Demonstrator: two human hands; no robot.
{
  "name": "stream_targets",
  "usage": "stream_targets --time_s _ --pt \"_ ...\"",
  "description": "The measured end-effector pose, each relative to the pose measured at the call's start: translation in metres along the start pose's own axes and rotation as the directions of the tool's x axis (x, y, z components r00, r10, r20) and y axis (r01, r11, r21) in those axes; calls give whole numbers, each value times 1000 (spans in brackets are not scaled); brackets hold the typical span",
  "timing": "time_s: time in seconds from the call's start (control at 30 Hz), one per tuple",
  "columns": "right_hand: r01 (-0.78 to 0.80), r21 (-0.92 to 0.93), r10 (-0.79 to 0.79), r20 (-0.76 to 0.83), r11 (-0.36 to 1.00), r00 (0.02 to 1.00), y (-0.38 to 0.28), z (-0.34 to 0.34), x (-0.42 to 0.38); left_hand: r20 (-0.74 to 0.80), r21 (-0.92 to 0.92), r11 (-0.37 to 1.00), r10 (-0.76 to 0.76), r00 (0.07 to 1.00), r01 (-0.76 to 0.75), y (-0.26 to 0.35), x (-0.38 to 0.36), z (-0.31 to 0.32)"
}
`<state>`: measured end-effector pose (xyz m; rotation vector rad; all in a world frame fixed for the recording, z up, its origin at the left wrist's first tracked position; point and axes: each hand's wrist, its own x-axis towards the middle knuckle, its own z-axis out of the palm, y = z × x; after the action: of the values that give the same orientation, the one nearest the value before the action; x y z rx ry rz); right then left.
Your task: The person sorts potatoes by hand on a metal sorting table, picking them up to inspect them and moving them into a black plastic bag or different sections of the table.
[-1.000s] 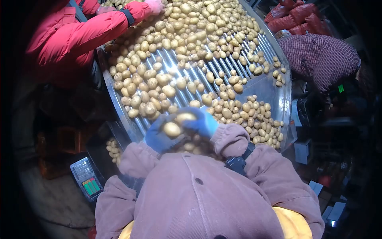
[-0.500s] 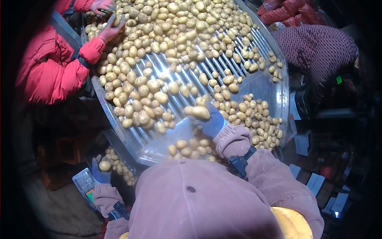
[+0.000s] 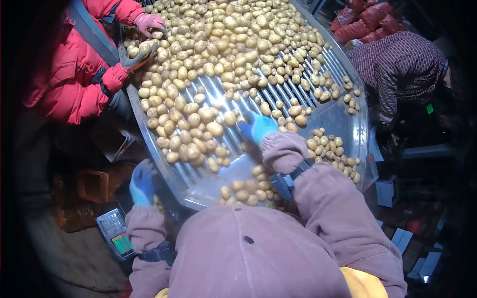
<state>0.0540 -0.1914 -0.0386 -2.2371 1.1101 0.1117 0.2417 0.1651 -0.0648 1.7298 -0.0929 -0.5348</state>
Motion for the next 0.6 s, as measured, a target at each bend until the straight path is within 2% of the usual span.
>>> stream_targets --time_s 0.03,0.07,0.1,0.13,0.17,0.23,0.3,0.33,0.37,0.43,0.47,0.5,0.53,0.57,0.6 --pt "1 -149 3 26 989 1000 -12 0 4 90 89 982 161 983 -169 9 4 19" --pt "32 -213 -18 68 977 997 -22 -3 3 157 55 986 145 977 -155 37 -10 48" --pt "34 -235 -17 75 971 997 -22 3 9 230 74 938 314 921 -338 37 -1 69" --pt "34 -259 -14 81 965 997 -18 13 20 375 363 757 414 829 -543 56 6 84" --pt "33 -285 -9 86 958 996 -17 17 26 466 510 546 474 747 -665 66 12 99" --pt "66 -296 -59 34 953 998 -18 17 14 589 602 292 466 660 -743 75 27 141" --pt "140 -294 -161 -49 946 986 -8 22 5 676 649 129 355 646 -750 71 42 177" --pt "161 -257 -175 -33 953 984 -6 19 -2 693 647 119 318 646 -753 62 45 191" --pt "156 -197 -161 -13 968 987 -4 13 -11 713 643 108 278 644 -758 56 45 202" --pt "134 -66 -133 24 989 991 5 -1 -30 671 703 11 321 668 -711 48 40 217" --pt "114 170 -129 81 979 988 26 1 -32 654 728 -41 340 676 -684 46 39 222" --pt "60 403 -97 72 913 993 44 5 -40 663 728 -43 298 687 -684 42 41 226" --pt "12 610 -68 68 792 995 60 8 -48 666 732 -45 260 699 -680 40 45 231" --pt "-25 779 -45 67 626 997 67 3 -58 664 738 -45 227 712 -674 41 47 236" --pt "-63 894 -23 82 444 996 73 -3 -72 663 740 -79 258 703 -668 41 46 239"
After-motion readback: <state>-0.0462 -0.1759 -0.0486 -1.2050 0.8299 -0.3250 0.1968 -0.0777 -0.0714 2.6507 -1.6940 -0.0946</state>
